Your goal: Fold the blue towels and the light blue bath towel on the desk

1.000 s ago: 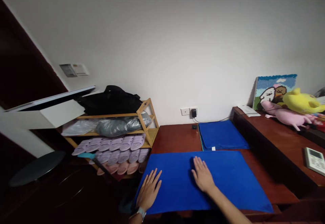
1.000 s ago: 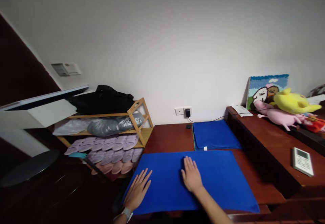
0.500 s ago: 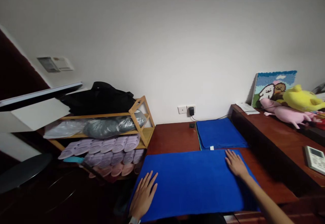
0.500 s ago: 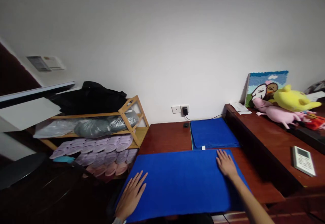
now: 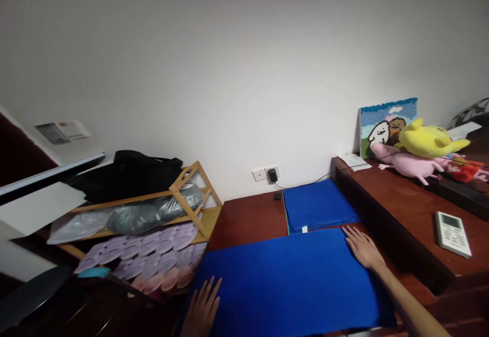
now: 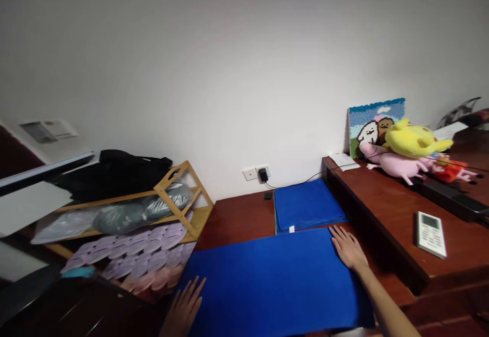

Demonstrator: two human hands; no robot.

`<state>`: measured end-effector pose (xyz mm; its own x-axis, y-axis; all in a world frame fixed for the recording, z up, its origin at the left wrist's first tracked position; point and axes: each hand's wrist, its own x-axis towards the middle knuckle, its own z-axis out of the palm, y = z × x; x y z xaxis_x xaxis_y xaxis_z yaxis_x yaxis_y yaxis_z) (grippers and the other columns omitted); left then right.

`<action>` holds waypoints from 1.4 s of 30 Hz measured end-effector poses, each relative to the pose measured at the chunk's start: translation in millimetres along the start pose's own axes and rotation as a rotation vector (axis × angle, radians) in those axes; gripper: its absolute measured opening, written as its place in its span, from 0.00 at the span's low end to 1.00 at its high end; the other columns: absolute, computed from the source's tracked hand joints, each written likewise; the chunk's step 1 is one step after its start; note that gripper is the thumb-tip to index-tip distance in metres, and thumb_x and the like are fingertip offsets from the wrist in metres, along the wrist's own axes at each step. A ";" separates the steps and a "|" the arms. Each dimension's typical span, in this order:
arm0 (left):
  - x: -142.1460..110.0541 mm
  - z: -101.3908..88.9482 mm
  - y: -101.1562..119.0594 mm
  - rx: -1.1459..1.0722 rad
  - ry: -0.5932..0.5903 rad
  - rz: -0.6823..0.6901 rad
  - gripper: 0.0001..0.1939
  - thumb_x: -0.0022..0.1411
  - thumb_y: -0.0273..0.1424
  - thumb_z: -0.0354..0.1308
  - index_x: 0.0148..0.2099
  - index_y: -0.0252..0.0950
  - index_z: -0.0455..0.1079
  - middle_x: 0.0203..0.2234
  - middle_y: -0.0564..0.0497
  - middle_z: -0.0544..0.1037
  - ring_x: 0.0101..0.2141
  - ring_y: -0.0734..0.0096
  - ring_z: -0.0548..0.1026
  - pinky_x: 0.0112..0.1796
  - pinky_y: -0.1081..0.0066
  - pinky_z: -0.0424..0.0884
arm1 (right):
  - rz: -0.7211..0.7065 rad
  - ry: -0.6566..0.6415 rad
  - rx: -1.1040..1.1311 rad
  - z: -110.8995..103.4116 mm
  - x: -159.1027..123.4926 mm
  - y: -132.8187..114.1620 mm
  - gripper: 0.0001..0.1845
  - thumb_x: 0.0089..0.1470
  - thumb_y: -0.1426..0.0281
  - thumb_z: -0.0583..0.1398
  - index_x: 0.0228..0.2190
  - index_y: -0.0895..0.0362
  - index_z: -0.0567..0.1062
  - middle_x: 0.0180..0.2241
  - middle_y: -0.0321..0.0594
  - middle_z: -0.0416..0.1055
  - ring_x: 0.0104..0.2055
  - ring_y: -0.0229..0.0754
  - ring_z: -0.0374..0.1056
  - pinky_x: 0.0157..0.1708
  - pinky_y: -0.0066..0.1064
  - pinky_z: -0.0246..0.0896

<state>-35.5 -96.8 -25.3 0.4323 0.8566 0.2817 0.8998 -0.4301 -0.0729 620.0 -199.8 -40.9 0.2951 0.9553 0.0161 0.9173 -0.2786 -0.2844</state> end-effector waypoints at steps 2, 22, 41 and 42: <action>8.5 -3.1 44.0 -0.059 0.051 -0.050 0.28 0.70 0.36 0.40 0.68 0.44 0.65 0.63 0.45 0.72 0.63 0.52 0.67 0.61 0.47 0.65 | -0.013 0.001 0.019 1.4 1.7 3.7 0.35 0.68 0.51 0.37 0.70 0.48 0.54 0.72 0.33 0.50 0.74 0.43 0.42 0.70 0.43 0.38; 28.4 7.2 530.4 -0.530 -0.223 0.480 0.13 0.60 0.37 0.61 0.44 0.36 0.78 0.37 0.38 0.81 0.45 0.46 0.77 0.50 0.47 0.73 | -0.042 0.127 0.218 9.7 5.9 23.2 0.35 0.64 0.51 0.42 0.62 0.51 0.70 0.65 0.39 0.66 0.70 0.47 0.55 0.69 0.48 0.44; -36.0 -139.7 270.2 -1.547 -0.198 -0.474 0.21 0.56 0.51 0.65 0.38 0.40 0.68 0.23 0.53 0.79 0.27 0.63 0.81 0.32 0.68 0.74 | -0.301 0.230 0.697 -77.1 66.1 -237.4 0.21 0.52 0.59 0.52 0.36 0.53 0.82 0.40 0.42 0.83 0.44 0.48 0.78 0.46 0.39 0.72; -42.8 -144.5 249.1 -1.583 -0.159 -0.513 0.23 0.56 0.53 0.65 0.37 0.40 0.66 0.23 0.52 0.79 0.27 0.62 0.81 0.33 0.67 0.75 | -0.362 0.206 0.698 -76.8 69.9 -267.0 0.21 0.53 0.59 0.52 0.37 0.53 0.82 0.41 0.42 0.83 0.45 0.48 0.78 0.47 0.39 0.72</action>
<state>161.6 -281.8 82.7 0.2218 0.9661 -0.1322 0.0400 0.1264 0.9912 416.3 -66.2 109.8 0.1176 0.9180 0.3787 0.6076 0.2351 -0.7586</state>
